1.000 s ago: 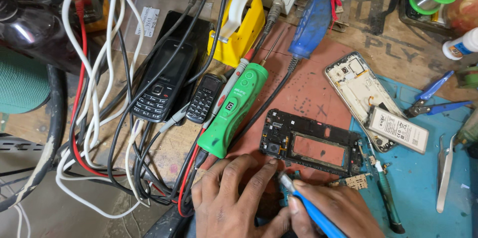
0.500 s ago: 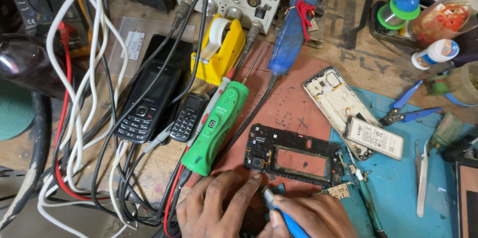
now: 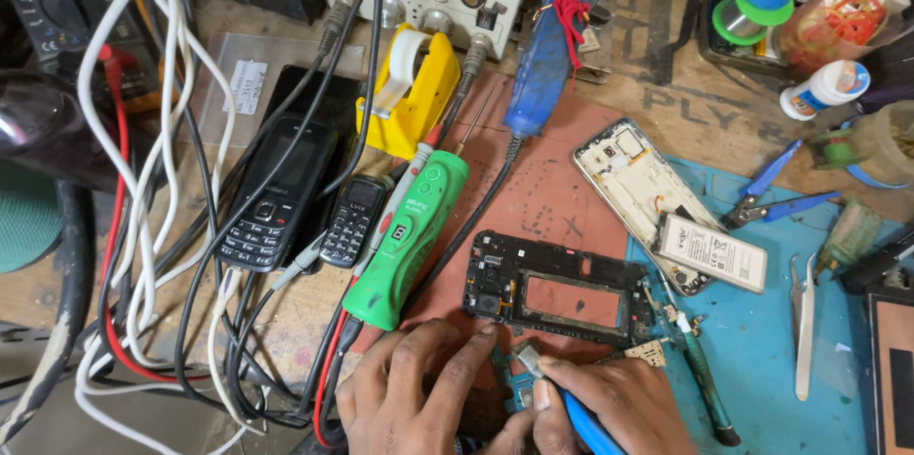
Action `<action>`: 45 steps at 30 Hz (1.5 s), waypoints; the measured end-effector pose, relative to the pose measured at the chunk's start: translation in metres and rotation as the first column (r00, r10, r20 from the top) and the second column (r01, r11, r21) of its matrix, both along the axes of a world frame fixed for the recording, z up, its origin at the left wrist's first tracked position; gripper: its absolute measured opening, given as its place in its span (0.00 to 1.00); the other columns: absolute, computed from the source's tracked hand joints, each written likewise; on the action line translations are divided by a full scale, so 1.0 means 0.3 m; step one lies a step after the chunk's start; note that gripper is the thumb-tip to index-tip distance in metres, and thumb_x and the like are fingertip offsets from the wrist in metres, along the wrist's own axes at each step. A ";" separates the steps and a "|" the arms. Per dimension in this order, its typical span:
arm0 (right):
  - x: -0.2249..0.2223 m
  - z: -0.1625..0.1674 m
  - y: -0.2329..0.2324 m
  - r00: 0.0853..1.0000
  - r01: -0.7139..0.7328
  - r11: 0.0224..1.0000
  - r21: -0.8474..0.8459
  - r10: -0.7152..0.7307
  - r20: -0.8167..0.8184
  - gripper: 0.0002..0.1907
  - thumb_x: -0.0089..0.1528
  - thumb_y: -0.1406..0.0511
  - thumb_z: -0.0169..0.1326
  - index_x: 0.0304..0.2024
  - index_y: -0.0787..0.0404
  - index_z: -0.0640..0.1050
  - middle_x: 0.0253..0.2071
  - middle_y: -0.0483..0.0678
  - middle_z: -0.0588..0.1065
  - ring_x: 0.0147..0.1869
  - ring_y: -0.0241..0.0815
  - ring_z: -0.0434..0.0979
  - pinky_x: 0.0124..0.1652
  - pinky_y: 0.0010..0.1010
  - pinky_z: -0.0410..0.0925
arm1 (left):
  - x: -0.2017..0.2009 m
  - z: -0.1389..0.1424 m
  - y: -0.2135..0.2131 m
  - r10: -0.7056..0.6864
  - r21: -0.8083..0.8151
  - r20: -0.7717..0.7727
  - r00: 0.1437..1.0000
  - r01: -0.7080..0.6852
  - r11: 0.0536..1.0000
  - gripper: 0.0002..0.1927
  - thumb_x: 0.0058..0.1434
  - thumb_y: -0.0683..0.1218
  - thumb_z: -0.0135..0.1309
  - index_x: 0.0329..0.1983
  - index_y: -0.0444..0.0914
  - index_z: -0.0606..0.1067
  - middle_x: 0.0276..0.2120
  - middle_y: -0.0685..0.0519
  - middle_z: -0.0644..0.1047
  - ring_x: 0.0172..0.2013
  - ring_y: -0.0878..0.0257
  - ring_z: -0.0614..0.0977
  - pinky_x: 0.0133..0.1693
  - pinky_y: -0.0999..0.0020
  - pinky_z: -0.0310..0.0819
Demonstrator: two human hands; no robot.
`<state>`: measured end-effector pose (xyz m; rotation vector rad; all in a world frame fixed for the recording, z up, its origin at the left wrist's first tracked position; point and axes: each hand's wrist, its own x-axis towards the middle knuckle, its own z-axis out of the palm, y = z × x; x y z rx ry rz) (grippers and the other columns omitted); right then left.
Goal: The person handles a disassembled mobile phone, using a brush to clean the motherboard and tweezers to adjust small components. The person then uses a screwdriver to tighten screws on the phone frame.
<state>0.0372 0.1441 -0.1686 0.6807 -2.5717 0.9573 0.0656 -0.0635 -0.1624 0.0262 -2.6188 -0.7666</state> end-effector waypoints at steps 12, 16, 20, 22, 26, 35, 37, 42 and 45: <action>0.021 -0.048 0.042 0.997 0.079 0.997 0.014 -0.079 0.025 0.09 0.53 0.63 0.65 0.36 0.52 0.82 0.28 0.45 0.80 0.34 0.45 0.79 0.42 0.39 0.70 | -0.005 0.014 -0.004 -0.038 0.035 0.011 0.999 0.037 0.999 0.35 0.43 0.69 0.68 0.54 0.51 0.80 0.51 0.57 0.76 0.54 0.55 0.74 0.58 0.47 0.58; -0.004 -0.027 0.049 0.987 -0.041 0.994 0.102 0.024 0.161 0.09 0.52 0.62 0.67 0.36 0.50 0.84 0.29 0.46 0.82 0.33 0.45 0.81 0.39 0.39 0.70 | -0.003 0.014 -0.005 -0.053 0.038 0.014 0.999 0.052 0.998 0.35 0.43 0.69 0.67 0.54 0.51 0.80 0.51 0.57 0.76 0.54 0.56 0.74 0.60 0.46 0.57; 0.005 -0.021 0.053 0.993 0.079 0.991 0.104 -0.087 0.075 0.11 0.52 0.63 0.63 0.37 0.55 0.82 0.29 0.47 0.81 0.33 0.47 0.79 0.42 0.44 0.69 | -0.004 0.011 -0.004 -0.060 0.046 0.050 0.997 0.058 0.997 0.35 0.44 0.69 0.67 0.53 0.51 0.81 0.50 0.56 0.76 0.55 0.55 0.74 0.58 0.47 0.58; 0.018 -0.047 0.067 0.993 0.014 0.997 0.077 -0.023 0.120 0.09 0.52 0.62 0.65 0.35 0.52 0.83 0.26 0.44 0.80 0.32 0.46 0.79 0.40 0.41 0.69 | -0.004 0.008 -0.001 -0.041 0.031 0.012 0.999 0.041 0.999 0.34 0.45 0.69 0.67 0.54 0.51 0.80 0.51 0.57 0.76 0.54 0.56 0.74 0.59 0.47 0.58; 0.046 -0.116 0.114 0.997 0.060 0.996 0.071 -0.062 0.036 0.10 0.53 0.63 0.63 0.37 0.56 0.81 0.30 0.46 0.80 0.33 0.46 0.79 0.43 0.43 0.68 | -0.002 0.004 -0.003 -0.055 0.030 0.051 0.997 0.054 0.998 0.34 0.45 0.70 0.66 0.53 0.51 0.81 0.49 0.56 0.76 0.53 0.54 0.75 0.57 0.46 0.58; -0.081 0.087 0.006 0.794 -0.070 0.984 0.167 -0.046 0.606 0.07 0.57 0.60 0.63 0.38 0.49 0.87 0.27 0.44 0.79 0.28 0.38 0.78 0.30 0.33 0.70 | -0.006 0.005 -0.005 -0.031 0.011 -0.026 0.999 0.031 0.999 0.35 0.43 0.70 0.66 0.51 0.50 0.81 0.58 0.55 0.76 0.51 0.56 0.75 0.55 0.53 0.61; -0.081 0.151 -0.069 0.829 0.237 0.966 -0.106 -0.144 0.540 0.09 0.58 0.65 0.61 0.40 0.57 0.85 0.31 0.48 0.81 0.30 0.36 0.81 0.27 0.29 0.76 | -0.005 0.009 -0.008 -0.046 0.000 -0.016 0.999 0.046 0.999 0.35 0.44 0.71 0.66 0.51 0.48 0.81 0.60 0.57 0.76 0.51 0.56 0.76 0.55 0.55 0.62; -0.081 0.163 -0.158 0.907 0.321 0.922 -0.219 -0.232 0.352 0.11 0.57 0.70 0.63 0.43 0.65 0.84 0.38 0.51 0.82 0.36 0.35 0.85 0.31 0.25 0.76 | -0.010 0.017 -0.016 -0.068 -0.027 -0.045 0.997 0.066 0.997 0.35 0.48 0.71 0.64 0.53 0.47 0.81 0.61 0.58 0.76 0.50 0.56 0.76 0.55 0.56 0.63; -0.099 0.138 -0.151 0.928 0.231 0.939 -0.255 -0.134 0.347 0.10 0.60 0.69 0.61 0.43 0.66 0.83 0.40 0.51 0.82 0.41 0.36 0.84 0.37 0.24 0.75 | -0.015 0.019 -0.019 -0.075 -0.025 -0.033 0.997 0.074 0.997 0.35 0.47 0.70 0.65 0.53 0.47 0.81 0.61 0.58 0.76 0.51 0.55 0.76 0.56 0.54 0.63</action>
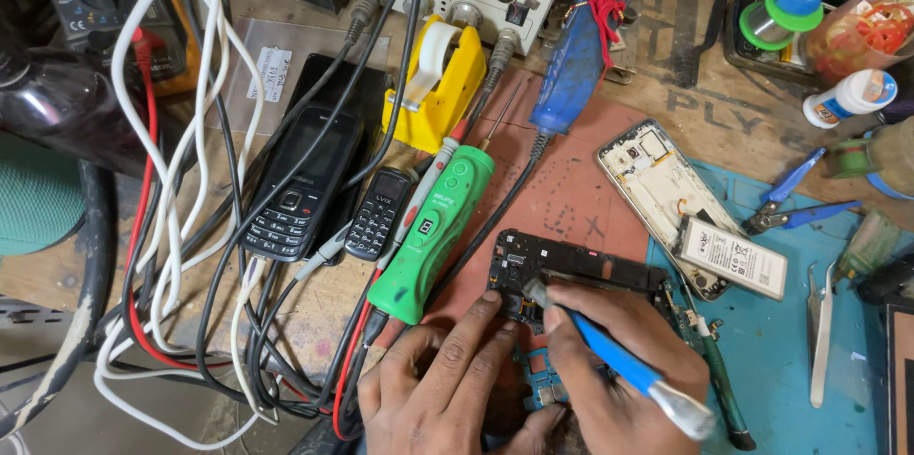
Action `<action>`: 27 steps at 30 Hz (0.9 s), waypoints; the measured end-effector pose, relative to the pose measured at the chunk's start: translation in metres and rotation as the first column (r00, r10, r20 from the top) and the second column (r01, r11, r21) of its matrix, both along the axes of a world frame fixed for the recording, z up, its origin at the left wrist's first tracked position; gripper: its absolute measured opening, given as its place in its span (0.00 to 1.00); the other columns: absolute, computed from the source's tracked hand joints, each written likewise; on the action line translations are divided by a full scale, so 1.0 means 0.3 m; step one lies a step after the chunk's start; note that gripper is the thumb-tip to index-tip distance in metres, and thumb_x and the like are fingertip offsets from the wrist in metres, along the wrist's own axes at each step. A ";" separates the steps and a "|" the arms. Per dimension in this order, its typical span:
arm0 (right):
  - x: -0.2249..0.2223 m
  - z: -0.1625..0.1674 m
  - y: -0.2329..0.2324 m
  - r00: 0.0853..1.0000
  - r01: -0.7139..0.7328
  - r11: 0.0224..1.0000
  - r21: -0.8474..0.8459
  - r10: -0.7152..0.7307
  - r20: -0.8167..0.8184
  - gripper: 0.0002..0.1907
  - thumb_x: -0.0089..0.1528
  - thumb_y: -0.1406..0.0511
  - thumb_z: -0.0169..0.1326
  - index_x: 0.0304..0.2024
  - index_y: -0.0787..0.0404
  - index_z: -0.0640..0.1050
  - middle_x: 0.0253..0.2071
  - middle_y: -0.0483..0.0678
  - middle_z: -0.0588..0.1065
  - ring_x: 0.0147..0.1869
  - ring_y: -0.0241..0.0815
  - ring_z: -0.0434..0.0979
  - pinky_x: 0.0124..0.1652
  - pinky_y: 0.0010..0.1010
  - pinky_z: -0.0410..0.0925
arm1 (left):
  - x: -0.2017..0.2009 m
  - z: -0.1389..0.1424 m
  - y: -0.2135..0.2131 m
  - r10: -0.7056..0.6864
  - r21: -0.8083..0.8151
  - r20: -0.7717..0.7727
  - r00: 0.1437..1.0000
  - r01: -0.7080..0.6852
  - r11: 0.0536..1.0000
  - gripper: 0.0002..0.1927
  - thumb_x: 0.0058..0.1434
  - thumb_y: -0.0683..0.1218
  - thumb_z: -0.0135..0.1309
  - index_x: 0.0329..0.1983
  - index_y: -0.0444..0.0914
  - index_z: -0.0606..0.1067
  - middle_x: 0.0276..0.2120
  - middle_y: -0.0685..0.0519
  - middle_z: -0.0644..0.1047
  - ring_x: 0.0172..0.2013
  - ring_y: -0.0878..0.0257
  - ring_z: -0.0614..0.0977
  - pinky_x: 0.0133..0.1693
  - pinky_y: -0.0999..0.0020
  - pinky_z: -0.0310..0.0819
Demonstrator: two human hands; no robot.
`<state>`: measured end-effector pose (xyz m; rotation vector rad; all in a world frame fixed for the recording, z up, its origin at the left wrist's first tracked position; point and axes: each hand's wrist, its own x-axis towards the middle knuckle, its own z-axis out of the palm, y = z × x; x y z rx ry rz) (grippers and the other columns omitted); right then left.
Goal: The person handles a disassembled mobile phone, using a brush to clean the motherboard and tweezers to adjust small components. The person then uses a screwdriver to tighten screws on the phone frame.
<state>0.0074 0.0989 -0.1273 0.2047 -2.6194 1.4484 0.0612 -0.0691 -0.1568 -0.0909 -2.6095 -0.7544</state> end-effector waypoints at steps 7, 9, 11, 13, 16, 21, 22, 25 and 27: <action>-0.029 0.033 -0.018 0.994 0.022 0.998 -0.066 -0.015 0.112 0.09 0.60 0.70 0.60 0.43 0.66 0.83 0.39 0.48 0.82 0.36 0.31 0.82 0.31 0.20 0.72 | 0.001 0.004 0.001 -0.014 0.056 0.043 0.999 0.011 0.998 0.36 0.44 0.69 0.66 0.52 0.46 0.81 0.61 0.57 0.76 0.50 0.54 0.76 0.57 0.50 0.63; -0.030 0.039 -0.029 0.999 0.014 0.999 -0.042 -0.012 0.053 0.09 0.59 0.72 0.60 0.42 0.67 0.83 0.37 0.48 0.81 0.35 0.30 0.78 0.31 0.19 0.69 | -0.001 0.004 0.001 -0.022 0.055 0.043 0.999 0.020 0.998 0.37 0.44 0.69 0.66 0.53 0.46 0.81 0.61 0.57 0.76 0.50 0.54 0.76 0.56 0.50 0.63; -0.030 0.040 -0.036 0.994 0.093 0.995 -0.028 -0.092 0.060 0.10 0.59 0.72 0.61 0.44 0.67 0.84 0.32 0.49 0.79 0.29 0.29 0.72 0.27 0.20 0.64 | -0.001 0.005 0.000 -0.024 0.043 0.021 0.999 0.023 0.999 0.37 0.45 0.70 0.66 0.54 0.46 0.80 0.62 0.57 0.75 0.51 0.54 0.76 0.57 0.49 0.63; -0.031 0.039 -0.039 0.997 0.063 0.998 -0.004 -0.062 0.049 0.09 0.59 0.72 0.61 0.43 0.66 0.84 0.32 0.47 0.80 0.29 0.29 0.76 0.27 0.19 0.66 | 0.003 0.007 0.004 -0.009 0.070 0.059 0.998 0.005 0.998 0.38 0.43 0.69 0.66 0.55 0.47 0.80 0.62 0.58 0.75 0.52 0.54 0.76 0.55 0.50 0.63; -0.031 0.040 -0.040 0.998 0.054 0.998 -0.025 -0.053 0.030 0.09 0.59 0.72 0.60 0.42 0.66 0.84 0.35 0.46 0.81 0.31 0.28 0.76 0.29 0.19 0.67 | 0.004 0.006 0.003 -0.023 0.071 0.068 0.997 0.018 0.997 0.38 0.43 0.69 0.66 0.56 0.47 0.80 0.63 0.58 0.74 0.52 0.53 0.76 0.54 0.51 0.63; -0.033 0.047 -0.050 0.997 0.074 0.996 0.049 -0.072 -0.037 0.09 0.59 0.72 0.61 0.42 0.66 0.83 0.35 0.47 0.81 0.30 0.30 0.75 0.29 0.20 0.67 | 0.004 0.001 0.005 -0.015 0.078 0.041 0.999 0.011 0.997 0.39 0.43 0.68 0.66 0.56 0.47 0.79 0.63 0.58 0.74 0.52 0.54 0.75 0.55 0.51 0.63; -0.034 0.047 -0.051 0.999 0.028 1.000 -0.009 -0.029 -0.023 0.09 0.59 0.72 0.60 0.42 0.65 0.83 0.38 0.47 0.81 0.33 0.30 0.77 0.31 0.20 0.69 | 0.004 0.000 0.006 -0.015 0.080 0.052 0.999 0.010 0.997 0.39 0.43 0.68 0.67 0.56 0.47 0.79 0.62 0.58 0.74 0.52 0.53 0.75 0.54 0.51 0.63; -0.038 0.047 -0.052 0.995 0.079 0.994 0.078 -0.074 -0.064 0.09 0.59 0.71 0.61 0.42 0.65 0.83 0.36 0.48 0.80 0.31 0.31 0.76 0.30 0.22 0.67 | 0.004 0.000 0.009 -0.001 0.087 0.061 0.998 -0.004 0.996 0.38 0.42 0.68 0.67 0.56 0.47 0.80 0.62 0.59 0.75 0.52 0.54 0.75 0.54 0.51 0.63; -0.040 0.049 -0.050 0.995 0.066 0.993 0.095 -0.059 -0.075 0.08 0.59 0.71 0.61 0.42 0.65 0.83 0.36 0.48 0.80 0.32 0.32 0.77 0.31 0.22 0.68 | 0.004 0.003 0.011 -0.007 0.101 0.071 0.997 0.000 0.995 0.38 0.42 0.67 0.68 0.55 0.47 0.80 0.62 0.59 0.75 0.51 0.54 0.75 0.54 0.52 0.63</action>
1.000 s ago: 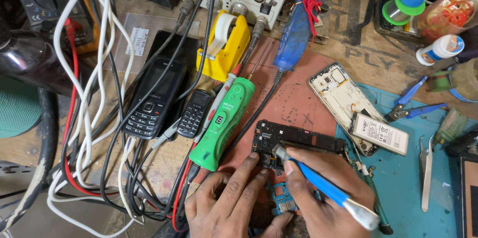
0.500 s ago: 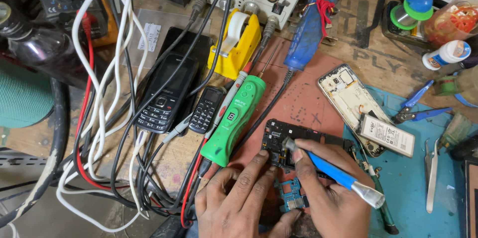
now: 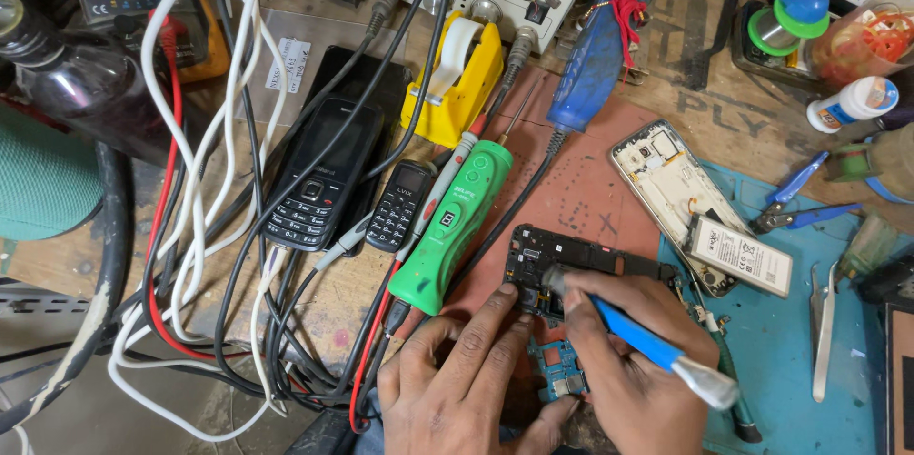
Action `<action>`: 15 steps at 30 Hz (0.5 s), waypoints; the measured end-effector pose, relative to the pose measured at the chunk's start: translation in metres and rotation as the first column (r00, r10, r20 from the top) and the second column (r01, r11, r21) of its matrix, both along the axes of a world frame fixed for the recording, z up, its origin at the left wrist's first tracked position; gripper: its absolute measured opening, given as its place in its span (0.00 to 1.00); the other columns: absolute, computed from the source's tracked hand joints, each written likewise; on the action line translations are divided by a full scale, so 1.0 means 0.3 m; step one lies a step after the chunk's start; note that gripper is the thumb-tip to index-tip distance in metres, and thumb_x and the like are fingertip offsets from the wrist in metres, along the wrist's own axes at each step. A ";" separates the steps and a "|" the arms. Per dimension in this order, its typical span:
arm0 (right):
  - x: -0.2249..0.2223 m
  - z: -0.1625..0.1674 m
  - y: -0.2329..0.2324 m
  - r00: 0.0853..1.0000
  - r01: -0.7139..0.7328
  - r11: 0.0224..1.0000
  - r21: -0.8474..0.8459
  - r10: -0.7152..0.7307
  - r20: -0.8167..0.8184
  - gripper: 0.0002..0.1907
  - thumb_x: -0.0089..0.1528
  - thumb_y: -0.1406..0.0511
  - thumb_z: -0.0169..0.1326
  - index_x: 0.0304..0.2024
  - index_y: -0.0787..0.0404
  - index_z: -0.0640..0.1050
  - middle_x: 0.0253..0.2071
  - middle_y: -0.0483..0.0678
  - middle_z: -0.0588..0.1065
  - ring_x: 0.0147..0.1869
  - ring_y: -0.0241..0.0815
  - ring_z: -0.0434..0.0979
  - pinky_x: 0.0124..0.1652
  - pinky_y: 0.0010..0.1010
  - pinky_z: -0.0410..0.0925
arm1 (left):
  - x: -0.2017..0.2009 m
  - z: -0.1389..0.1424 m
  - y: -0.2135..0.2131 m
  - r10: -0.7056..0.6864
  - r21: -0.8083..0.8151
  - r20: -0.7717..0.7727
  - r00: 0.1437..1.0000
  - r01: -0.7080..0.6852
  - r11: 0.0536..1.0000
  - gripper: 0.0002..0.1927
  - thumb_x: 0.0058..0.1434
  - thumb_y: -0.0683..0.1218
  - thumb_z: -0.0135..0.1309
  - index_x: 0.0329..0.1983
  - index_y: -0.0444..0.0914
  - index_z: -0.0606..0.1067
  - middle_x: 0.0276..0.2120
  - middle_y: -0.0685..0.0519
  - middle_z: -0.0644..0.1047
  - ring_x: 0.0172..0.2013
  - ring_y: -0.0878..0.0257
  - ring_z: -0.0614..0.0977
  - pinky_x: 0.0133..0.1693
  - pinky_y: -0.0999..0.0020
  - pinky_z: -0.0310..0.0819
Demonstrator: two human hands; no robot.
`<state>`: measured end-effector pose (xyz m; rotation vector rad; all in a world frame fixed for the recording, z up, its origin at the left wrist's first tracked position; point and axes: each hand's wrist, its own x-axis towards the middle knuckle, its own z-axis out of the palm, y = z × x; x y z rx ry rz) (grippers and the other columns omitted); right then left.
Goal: The person handles a disassembled mobile phone, using a brush to clean the motherboard and tweezers to adjust small components. The person then uses a screwdriver to tighten screws on the phone frame.
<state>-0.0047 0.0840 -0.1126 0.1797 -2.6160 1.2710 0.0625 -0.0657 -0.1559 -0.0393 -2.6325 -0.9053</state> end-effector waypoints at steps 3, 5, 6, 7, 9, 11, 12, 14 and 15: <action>-0.003 0.007 -0.001 0.996 -0.086 0.995 -0.055 0.086 0.004 0.08 0.60 0.71 0.59 0.42 0.65 0.82 0.38 0.48 0.81 0.36 0.33 0.79 0.34 0.22 0.71 | -0.004 0.004 -0.001 0.002 0.008 -0.001 1.000 -0.002 1.000 0.39 0.41 0.67 0.68 0.55 0.47 0.80 0.62 0.59 0.75 0.51 0.54 0.76 0.54 0.52 0.64; -0.004 0.014 -0.007 0.999 0.042 0.996 0.083 -0.041 -0.006 0.08 0.61 0.70 0.62 0.43 0.66 0.83 0.34 0.50 0.80 0.29 0.35 0.75 0.29 0.23 0.66 | -0.004 0.008 -0.001 0.005 0.011 -0.003 1.000 -0.005 1.000 0.38 0.41 0.67 0.68 0.55 0.47 0.80 0.62 0.59 0.75 0.52 0.54 0.76 0.54 0.52 0.64; -0.004 0.018 -0.010 1.000 -0.012 1.000 0.029 0.011 0.010 0.08 0.60 0.70 0.61 0.42 0.65 0.83 0.35 0.49 0.81 0.32 0.34 0.77 0.30 0.23 0.68 | -0.002 0.011 0.000 -0.001 0.012 0.006 1.000 0.001 1.000 0.38 0.41 0.67 0.68 0.55 0.47 0.80 0.62 0.59 0.75 0.52 0.54 0.76 0.54 0.51 0.63; -0.004 0.020 -0.014 0.998 -0.065 0.997 -0.028 0.066 0.022 0.08 0.60 0.70 0.60 0.42 0.65 0.83 0.37 0.49 0.81 0.34 0.34 0.79 0.32 0.22 0.69 | -0.002 0.013 -0.001 -0.005 0.011 0.015 1.000 0.005 1.000 0.37 0.42 0.67 0.68 0.55 0.48 0.80 0.62 0.58 0.75 0.52 0.54 0.76 0.54 0.50 0.63; -0.006 0.023 -0.018 0.998 -0.063 0.997 -0.041 0.064 0.015 0.08 0.60 0.70 0.60 0.42 0.65 0.83 0.37 0.48 0.81 0.35 0.34 0.79 0.32 0.23 0.69 | -0.005 0.012 -0.004 -0.009 -0.001 -0.002 1.000 0.009 1.000 0.38 0.42 0.67 0.68 0.55 0.47 0.80 0.62 0.58 0.75 0.51 0.53 0.76 0.54 0.50 0.63; -0.007 0.021 -0.014 0.999 0.048 0.997 0.054 -0.048 -0.002 0.09 0.60 0.70 0.62 0.42 0.65 0.84 0.34 0.49 0.80 0.31 0.35 0.77 0.29 0.24 0.67 | -0.006 0.012 -0.007 -0.010 -0.013 -0.032 0.999 0.009 1.000 0.38 0.43 0.68 0.67 0.56 0.45 0.79 0.62 0.57 0.75 0.51 0.53 0.75 0.56 0.50 0.63; -0.005 0.017 -0.011 1.000 -0.023 0.999 0.027 0.024 -0.020 0.08 0.60 0.70 0.61 0.42 0.65 0.83 0.36 0.49 0.80 0.34 0.34 0.78 0.32 0.24 0.68 | -0.006 0.012 -0.008 -0.013 -0.007 -0.013 1.000 0.013 1.000 0.38 0.44 0.68 0.67 0.55 0.46 0.80 0.61 0.57 0.75 0.51 0.53 0.76 0.55 0.50 0.63; -0.002 0.009 0.003 0.984 -0.170 0.985 -0.027 0.168 -0.058 0.08 0.61 0.71 0.58 0.43 0.65 0.82 0.41 0.48 0.81 0.39 0.33 0.80 0.36 0.22 0.70 | -0.003 0.012 -0.008 -0.017 0.001 0.030 0.999 0.017 1.000 0.36 0.44 0.68 0.67 0.54 0.48 0.81 0.61 0.57 0.75 0.51 0.52 0.76 0.54 0.49 0.62; 0.001 0.003 0.009 0.994 -0.109 0.994 -0.013 0.109 -0.026 0.08 0.61 0.71 0.59 0.43 0.65 0.82 0.38 0.48 0.80 0.35 0.34 0.78 0.33 0.23 0.68 | -0.004 0.010 -0.009 -0.020 -0.007 0.006 1.000 0.020 1.000 0.37 0.44 0.68 0.67 0.55 0.47 0.80 0.61 0.57 0.75 0.51 0.53 0.76 0.55 0.49 0.62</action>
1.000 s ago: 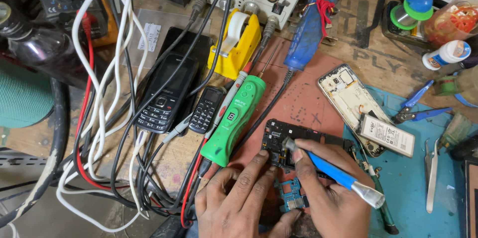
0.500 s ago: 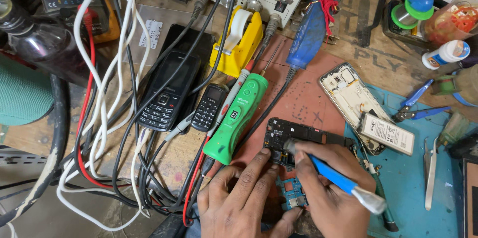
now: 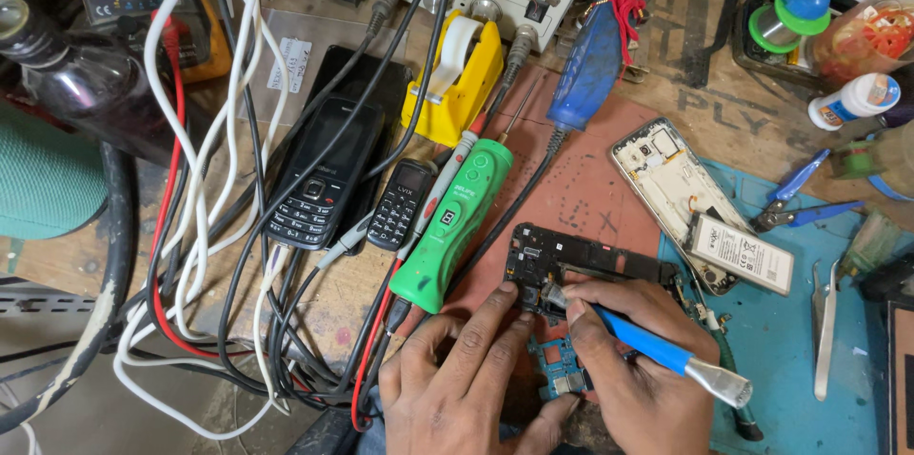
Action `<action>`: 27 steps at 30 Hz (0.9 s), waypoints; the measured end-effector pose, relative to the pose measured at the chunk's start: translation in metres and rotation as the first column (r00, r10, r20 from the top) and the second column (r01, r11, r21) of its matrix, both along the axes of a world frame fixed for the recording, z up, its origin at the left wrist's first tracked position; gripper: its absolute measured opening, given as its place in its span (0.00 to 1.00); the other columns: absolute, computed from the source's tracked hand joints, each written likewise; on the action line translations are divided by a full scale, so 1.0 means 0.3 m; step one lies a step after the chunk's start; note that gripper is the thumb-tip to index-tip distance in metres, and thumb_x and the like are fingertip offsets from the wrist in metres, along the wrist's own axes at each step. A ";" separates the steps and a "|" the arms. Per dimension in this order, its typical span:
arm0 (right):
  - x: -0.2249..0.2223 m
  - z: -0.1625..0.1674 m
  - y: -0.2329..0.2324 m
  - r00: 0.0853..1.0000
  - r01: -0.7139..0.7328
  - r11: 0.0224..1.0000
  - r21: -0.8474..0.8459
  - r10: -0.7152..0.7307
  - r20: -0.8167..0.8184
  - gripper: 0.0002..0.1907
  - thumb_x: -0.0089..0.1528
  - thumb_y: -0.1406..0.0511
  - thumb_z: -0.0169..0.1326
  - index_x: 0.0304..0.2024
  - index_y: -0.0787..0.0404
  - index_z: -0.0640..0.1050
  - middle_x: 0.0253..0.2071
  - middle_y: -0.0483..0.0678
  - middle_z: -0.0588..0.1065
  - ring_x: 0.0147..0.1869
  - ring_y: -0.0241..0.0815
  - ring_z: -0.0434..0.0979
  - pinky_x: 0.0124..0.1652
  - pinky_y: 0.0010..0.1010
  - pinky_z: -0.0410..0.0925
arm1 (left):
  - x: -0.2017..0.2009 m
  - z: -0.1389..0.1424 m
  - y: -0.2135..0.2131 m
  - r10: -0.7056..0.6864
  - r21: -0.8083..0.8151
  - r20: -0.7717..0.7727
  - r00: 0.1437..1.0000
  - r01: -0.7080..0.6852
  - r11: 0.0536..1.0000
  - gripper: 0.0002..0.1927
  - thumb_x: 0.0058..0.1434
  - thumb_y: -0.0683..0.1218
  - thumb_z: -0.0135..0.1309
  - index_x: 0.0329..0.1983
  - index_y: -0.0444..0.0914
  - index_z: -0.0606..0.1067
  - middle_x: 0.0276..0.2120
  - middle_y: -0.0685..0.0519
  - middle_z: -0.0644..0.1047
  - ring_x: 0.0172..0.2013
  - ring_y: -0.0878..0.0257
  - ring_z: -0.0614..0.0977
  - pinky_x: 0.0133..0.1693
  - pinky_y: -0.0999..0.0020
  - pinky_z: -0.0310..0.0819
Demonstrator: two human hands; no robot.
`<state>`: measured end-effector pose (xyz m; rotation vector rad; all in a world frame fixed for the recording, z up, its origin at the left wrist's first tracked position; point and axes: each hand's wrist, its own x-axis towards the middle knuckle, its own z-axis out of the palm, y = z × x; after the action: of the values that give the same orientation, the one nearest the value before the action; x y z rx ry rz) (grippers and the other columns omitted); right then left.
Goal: The person handles a disassembled mobile phone, using a brush to clean the motherboard and tweezers to adjust small components. The person then uses a screwdriver to tighten screws on the phone frame.
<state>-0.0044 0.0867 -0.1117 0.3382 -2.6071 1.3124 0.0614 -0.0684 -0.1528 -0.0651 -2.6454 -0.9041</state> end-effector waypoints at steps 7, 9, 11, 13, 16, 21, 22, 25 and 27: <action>0.025 -0.044 0.022 0.999 -0.005 0.987 -0.159 0.012 0.042 0.05 0.61 0.72 0.57 0.40 0.67 0.81 0.34 0.52 0.79 0.32 0.38 0.77 0.32 0.26 0.68 | 0.004 -0.010 0.008 0.014 0.001 -0.027 1.000 -0.014 1.000 0.37 0.43 0.68 0.67 0.55 0.47 0.80 0.62 0.57 0.75 0.51 0.53 0.76 0.56 0.50 0.62; 0.042 -0.066 0.078 0.998 0.030 0.906 -0.421 -0.048 -0.033 0.05 0.62 0.71 0.57 0.36 0.69 0.81 0.32 0.55 0.79 0.30 0.41 0.75 0.31 0.26 0.66 | 0.006 -0.016 0.007 0.017 -0.001 -0.035 0.999 -0.017 1.000 0.37 0.43 0.68 0.66 0.55 0.47 0.81 0.62 0.57 0.75 0.51 0.53 0.76 0.56 0.50 0.62; 0.069 -0.083 0.218 0.998 -0.026 0.907 -0.420 0.000 -0.062 0.10 0.66 0.65 0.55 0.40 0.68 0.79 0.33 0.56 0.78 0.31 0.44 0.77 0.34 0.30 0.71 | 0.010 -0.020 0.008 0.020 0.000 -0.027 0.999 -0.020 1.000 0.36 0.45 0.69 0.67 0.54 0.47 0.81 0.62 0.58 0.75 0.52 0.53 0.76 0.56 0.52 0.63; 0.107 -0.115 0.414 0.996 0.091 0.948 -0.306 -0.089 0.020 0.16 0.74 0.59 0.50 0.41 0.67 0.76 0.35 0.57 0.77 0.36 0.47 0.79 0.41 0.38 0.76 | 0.011 -0.025 0.005 0.007 0.016 -0.032 0.999 -0.007 1.000 0.36 0.46 0.70 0.67 0.54 0.48 0.81 0.62 0.57 0.75 0.53 0.54 0.76 0.57 0.52 0.63; 0.159 -0.231 0.716 0.888 0.459 0.887 -0.046 -0.460 -0.005 0.16 0.74 0.59 0.52 0.43 0.67 0.75 0.36 0.57 0.76 0.37 0.47 0.79 0.42 0.37 0.75 | 0.012 -0.029 -0.001 0.004 0.020 -0.044 0.999 -0.003 1.000 0.36 0.47 0.71 0.66 0.54 0.48 0.81 0.61 0.52 0.75 0.54 0.53 0.76 0.57 0.51 0.62; 0.220 -0.461 1.021 0.792 0.606 0.786 0.121 -0.610 -0.003 0.16 0.74 0.59 0.55 0.46 0.68 0.75 0.37 0.57 0.76 0.38 0.46 0.79 0.43 0.36 0.75 | 0.017 -0.024 0.002 0.015 0.047 -0.095 0.995 -0.010 0.999 0.35 0.47 0.71 0.65 0.53 0.49 0.82 0.55 0.56 0.78 0.54 0.54 0.76 0.57 0.53 0.60; 0.225 -0.489 1.047 0.788 0.612 0.780 0.130 -0.616 -0.012 0.16 0.74 0.58 0.56 0.46 0.68 0.75 0.37 0.57 0.76 0.38 0.46 0.79 0.43 0.36 0.74 | 0.021 -0.022 0.002 0.019 0.072 -0.112 0.994 -0.011 0.997 0.33 0.48 0.70 0.65 0.52 0.49 0.82 0.53 0.58 0.79 0.54 0.56 0.77 0.58 0.54 0.61; 0.228 -0.523 1.085 0.783 0.620 0.770 0.150 -0.620 -0.049 0.17 0.73 0.58 0.58 0.48 0.69 0.74 0.37 0.57 0.76 0.39 0.45 0.79 0.44 0.35 0.74 | 0.026 -0.020 -0.003 -0.001 0.093 -0.125 0.992 0.012 0.996 0.30 0.48 0.69 0.67 0.47 0.48 0.82 0.47 0.61 0.81 0.53 0.59 0.78 0.57 0.56 0.62; 0.225 -0.525 1.091 0.779 0.626 0.763 0.162 -0.623 -0.073 0.18 0.73 0.58 0.59 0.49 0.69 0.74 0.38 0.57 0.76 0.39 0.45 0.79 0.45 0.35 0.74 | 0.027 -0.019 -0.010 -0.010 0.107 -0.161 0.987 0.028 0.994 0.29 0.48 0.69 0.68 0.45 0.47 0.82 0.45 0.61 0.82 0.52 0.60 0.78 0.56 0.57 0.64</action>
<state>0.0633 0.4140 -0.2693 -0.4761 -2.4794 0.8322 0.0693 -0.0715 -0.1586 -0.1314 -2.4471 -1.0036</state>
